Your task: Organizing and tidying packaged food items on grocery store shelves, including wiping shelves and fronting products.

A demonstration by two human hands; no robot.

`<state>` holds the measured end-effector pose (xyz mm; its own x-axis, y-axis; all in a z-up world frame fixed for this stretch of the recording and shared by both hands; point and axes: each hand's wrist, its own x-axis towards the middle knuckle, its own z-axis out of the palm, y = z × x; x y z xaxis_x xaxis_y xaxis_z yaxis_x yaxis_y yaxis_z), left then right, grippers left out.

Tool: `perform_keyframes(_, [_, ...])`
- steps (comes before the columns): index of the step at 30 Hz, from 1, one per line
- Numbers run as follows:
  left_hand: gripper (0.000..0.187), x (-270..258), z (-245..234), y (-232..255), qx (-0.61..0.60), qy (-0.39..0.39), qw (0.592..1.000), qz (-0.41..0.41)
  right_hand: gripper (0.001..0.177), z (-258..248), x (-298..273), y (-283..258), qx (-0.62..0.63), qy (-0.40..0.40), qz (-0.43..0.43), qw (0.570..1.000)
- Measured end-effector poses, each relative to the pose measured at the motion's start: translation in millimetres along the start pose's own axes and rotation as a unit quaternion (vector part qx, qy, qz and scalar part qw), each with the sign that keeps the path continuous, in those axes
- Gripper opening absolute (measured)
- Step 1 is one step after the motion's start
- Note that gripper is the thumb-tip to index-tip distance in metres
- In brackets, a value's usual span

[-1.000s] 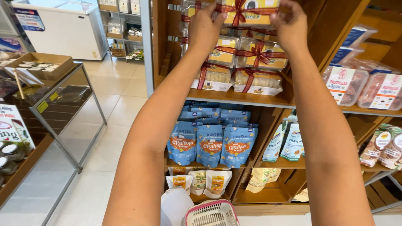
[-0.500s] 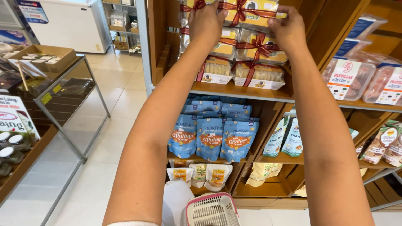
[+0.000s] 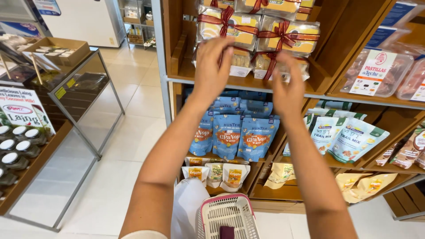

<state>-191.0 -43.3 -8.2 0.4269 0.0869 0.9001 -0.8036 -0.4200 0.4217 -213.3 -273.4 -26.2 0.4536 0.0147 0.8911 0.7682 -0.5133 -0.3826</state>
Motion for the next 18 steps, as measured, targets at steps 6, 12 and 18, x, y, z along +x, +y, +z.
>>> perform_keyframes(6, [0.024,-104,0,22,-0.054,-0.016,0.997,-0.06,0.024,0,-100,-8,0.086,-0.036,0.083,0.992])
perform_keyframes(12, [0.021,-121,24,37,-0.051,-0.034,0.997,-0.057,0.023,-33,-90,-26,0.032,-0.045,0.101,0.993])
perform_keyframes(18, [0.026,-76,26,43,0.014,-0.05,0.999,-0.007,0.026,-44,-59,-46,-0.059,-0.104,-0.03,0.992])
